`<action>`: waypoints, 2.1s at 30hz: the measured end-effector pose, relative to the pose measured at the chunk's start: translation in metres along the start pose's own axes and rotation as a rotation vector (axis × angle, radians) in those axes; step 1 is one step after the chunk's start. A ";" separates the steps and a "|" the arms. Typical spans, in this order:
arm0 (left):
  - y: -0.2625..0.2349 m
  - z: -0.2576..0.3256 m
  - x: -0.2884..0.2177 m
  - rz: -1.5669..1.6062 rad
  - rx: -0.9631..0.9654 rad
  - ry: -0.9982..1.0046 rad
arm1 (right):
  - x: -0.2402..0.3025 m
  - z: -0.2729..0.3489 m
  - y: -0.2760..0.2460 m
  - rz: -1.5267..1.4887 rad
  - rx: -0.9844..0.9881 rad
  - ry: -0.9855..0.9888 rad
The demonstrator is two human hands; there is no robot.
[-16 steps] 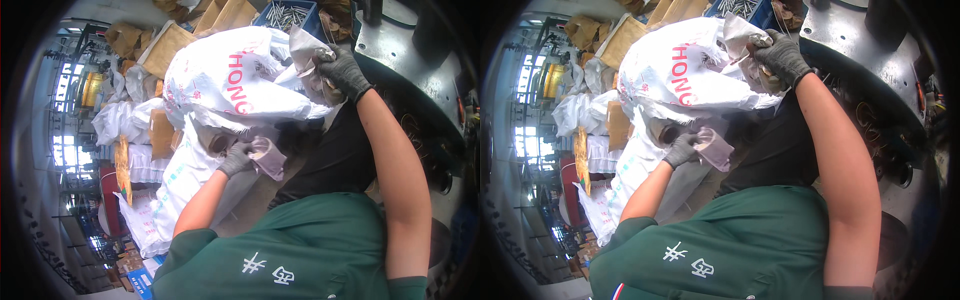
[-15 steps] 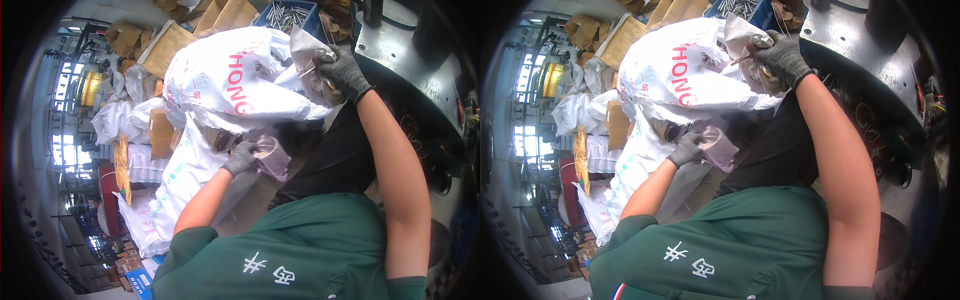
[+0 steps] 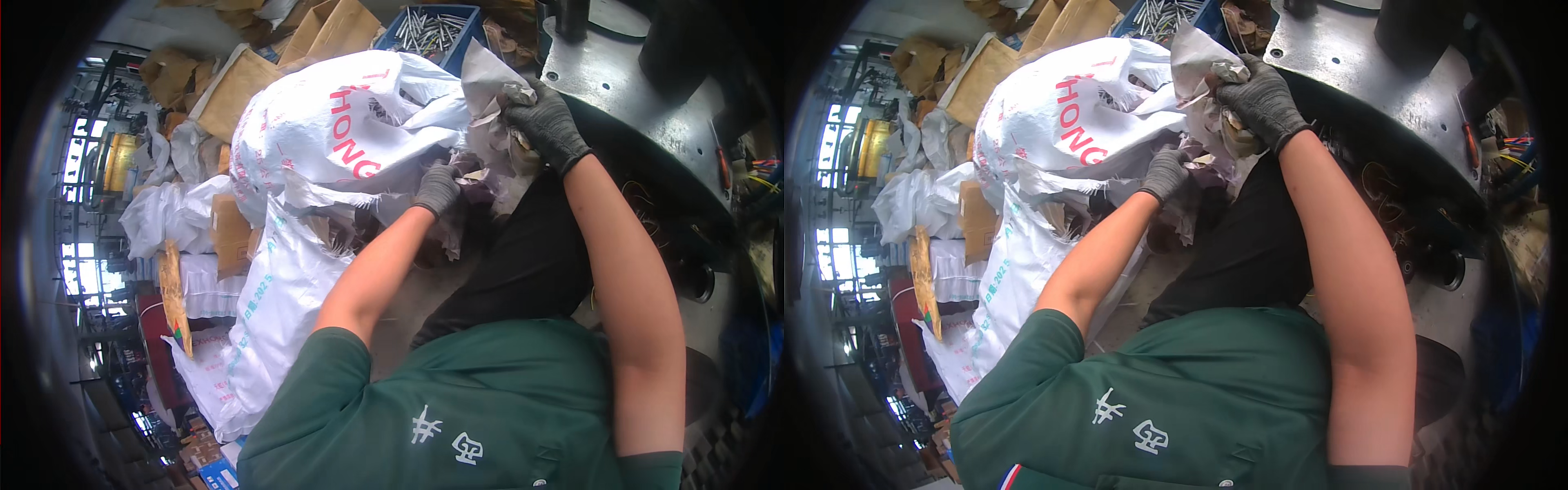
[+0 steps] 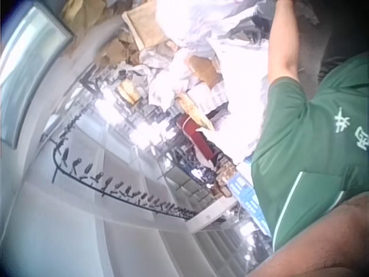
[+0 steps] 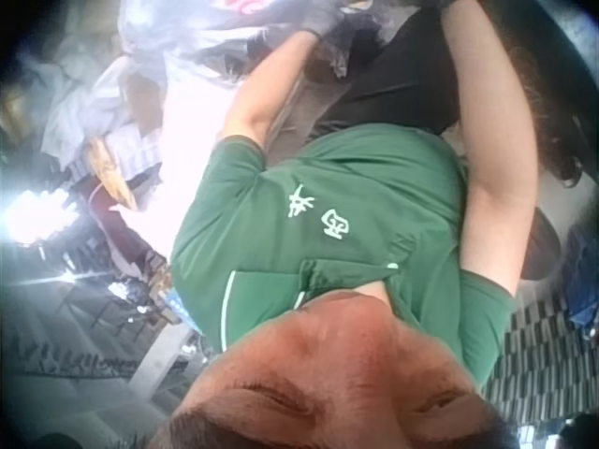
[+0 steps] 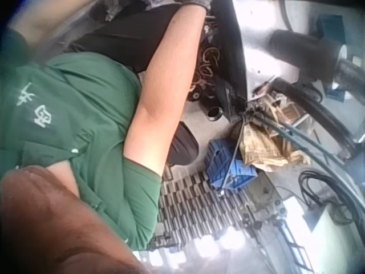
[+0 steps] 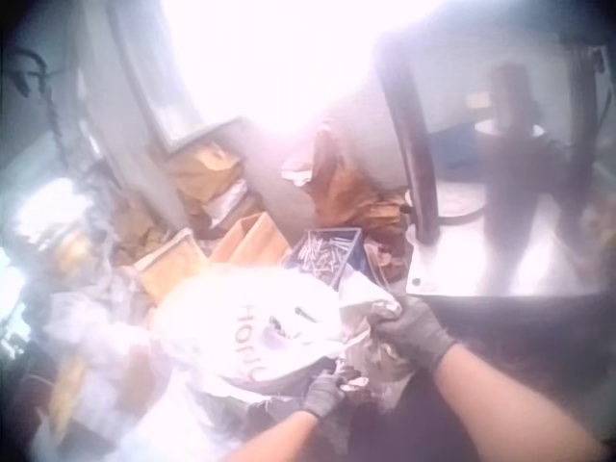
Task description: Assembling motor stators by inserting them into metal housings and using a press.
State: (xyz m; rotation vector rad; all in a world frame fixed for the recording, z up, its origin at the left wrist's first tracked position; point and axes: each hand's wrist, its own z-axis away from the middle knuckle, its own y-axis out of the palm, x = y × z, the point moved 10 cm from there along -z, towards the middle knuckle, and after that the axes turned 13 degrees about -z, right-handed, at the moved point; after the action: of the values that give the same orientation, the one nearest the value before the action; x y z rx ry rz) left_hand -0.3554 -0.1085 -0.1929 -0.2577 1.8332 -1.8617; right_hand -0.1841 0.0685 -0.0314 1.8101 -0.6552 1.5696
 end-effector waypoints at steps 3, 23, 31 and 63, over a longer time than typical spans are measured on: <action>-0.004 0.006 -0.012 -0.050 0.064 0.012 | 0.002 -0.002 -0.004 0.062 -0.022 -0.018; 0.015 0.272 0.043 -0.186 0.484 -0.068 | 0.009 -0.004 0.003 0.045 -0.009 0.040; 0.000 0.323 0.073 0.005 0.377 -0.168 | 0.004 -0.003 0.005 0.148 0.013 0.034; -0.003 0.233 0.081 0.451 -0.084 0.013 | -0.005 -0.004 0.032 0.080 0.234 0.084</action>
State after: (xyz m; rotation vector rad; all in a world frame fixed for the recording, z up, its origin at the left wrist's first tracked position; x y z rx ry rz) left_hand -0.3145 -0.3522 -0.1910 0.1327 1.7993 -1.4798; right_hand -0.2109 0.0504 -0.0311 1.8921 -0.5282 1.8297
